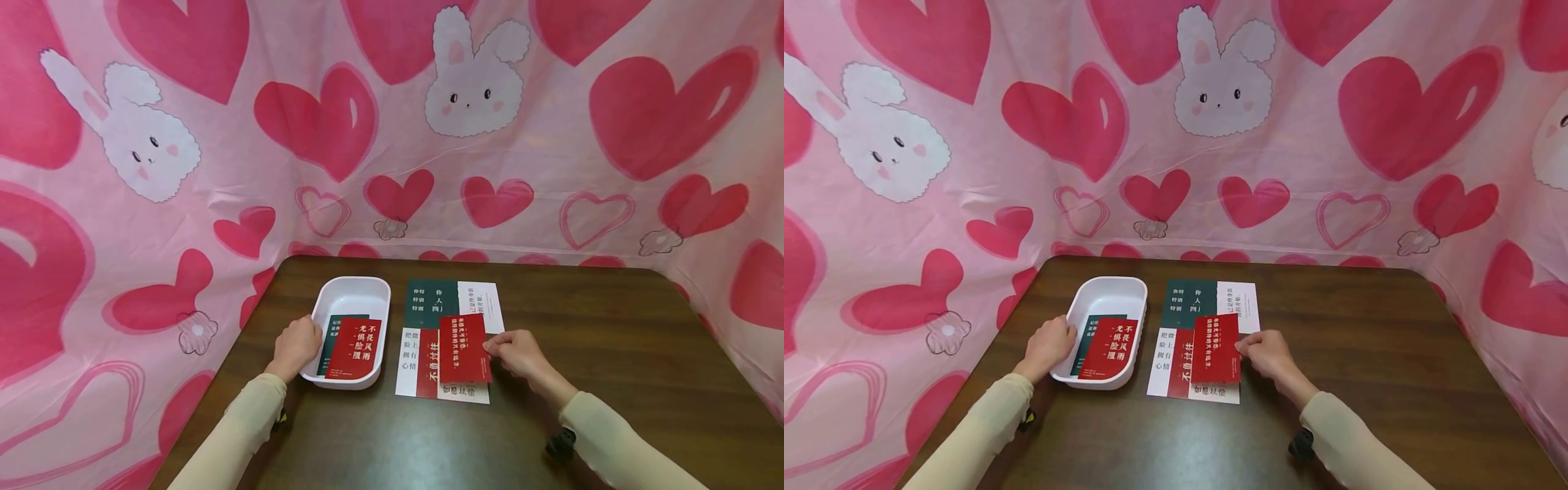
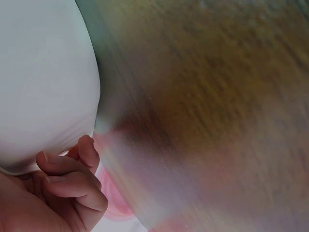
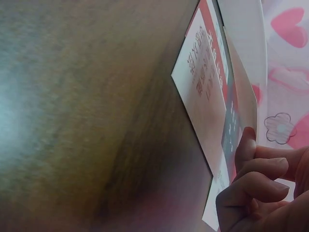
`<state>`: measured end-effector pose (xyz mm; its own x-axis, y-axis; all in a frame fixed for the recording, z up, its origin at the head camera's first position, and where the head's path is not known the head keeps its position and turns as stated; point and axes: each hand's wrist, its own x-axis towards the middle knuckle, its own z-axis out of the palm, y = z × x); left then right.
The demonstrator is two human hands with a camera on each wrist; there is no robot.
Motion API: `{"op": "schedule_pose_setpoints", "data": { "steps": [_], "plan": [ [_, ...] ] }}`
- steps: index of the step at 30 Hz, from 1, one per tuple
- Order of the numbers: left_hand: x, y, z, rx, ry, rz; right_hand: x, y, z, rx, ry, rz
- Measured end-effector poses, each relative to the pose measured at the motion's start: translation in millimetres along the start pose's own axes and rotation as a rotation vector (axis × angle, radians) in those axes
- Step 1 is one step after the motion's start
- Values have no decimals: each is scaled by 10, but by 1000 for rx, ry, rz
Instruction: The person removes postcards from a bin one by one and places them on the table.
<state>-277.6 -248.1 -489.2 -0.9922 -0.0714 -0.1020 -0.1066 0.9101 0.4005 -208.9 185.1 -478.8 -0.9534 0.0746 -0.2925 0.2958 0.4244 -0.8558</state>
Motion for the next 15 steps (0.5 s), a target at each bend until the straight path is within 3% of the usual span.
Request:
{"op": "schedule_pose_setpoints", "data": {
  "steps": [15],
  "plan": [
    [13, -9, 10, -5, 5, 19, -97, 142, -94, -19, -14, 35]
  ]
}}
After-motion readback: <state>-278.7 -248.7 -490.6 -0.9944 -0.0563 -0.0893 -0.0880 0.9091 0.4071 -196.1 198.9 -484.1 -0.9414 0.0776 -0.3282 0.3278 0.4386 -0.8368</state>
